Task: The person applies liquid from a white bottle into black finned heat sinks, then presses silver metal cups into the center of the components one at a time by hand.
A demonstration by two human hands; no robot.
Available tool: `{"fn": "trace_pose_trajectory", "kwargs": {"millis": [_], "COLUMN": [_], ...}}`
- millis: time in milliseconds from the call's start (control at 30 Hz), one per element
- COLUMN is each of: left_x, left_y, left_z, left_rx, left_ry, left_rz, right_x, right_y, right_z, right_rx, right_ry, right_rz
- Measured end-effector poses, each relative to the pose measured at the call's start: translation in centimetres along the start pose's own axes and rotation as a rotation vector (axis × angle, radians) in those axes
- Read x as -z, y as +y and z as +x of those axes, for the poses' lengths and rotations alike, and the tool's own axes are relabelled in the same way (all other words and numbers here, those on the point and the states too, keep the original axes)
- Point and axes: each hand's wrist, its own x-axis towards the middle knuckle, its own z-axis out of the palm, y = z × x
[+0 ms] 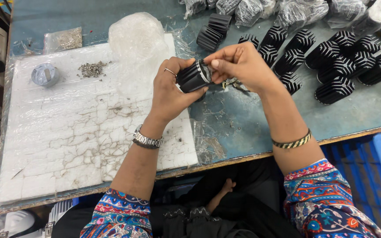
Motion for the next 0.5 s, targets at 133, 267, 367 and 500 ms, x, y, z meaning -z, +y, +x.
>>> {"fn": "trace_pose_trajectory", "kwargs": {"millis": [133,267,367,500], "left_x": [0.1,0.1,0.2,0.2], "left_y": [0.6,0.8,0.8,0.6], "left_z": [0.1,0.3,0.4,0.2], "left_rx": [0.004,-0.026,-0.019,0.019], "left_ry": [-0.005,-0.043,-0.029,0.005], "left_rz": [0.042,0.109,0.121,0.081], "right_x": [-2.0,-2.4,-2.6,-3.2], "right_y": [0.1,0.1,-0.2,-0.6], "right_z": [-0.6,-0.6,-1.0,-1.1], "right_rx": [0.145,0.352,0.524,0.706], "right_ry": [0.129,0.237,0.252,0.283], "right_rz": [-0.349,-0.616,-0.781,-0.882]}}
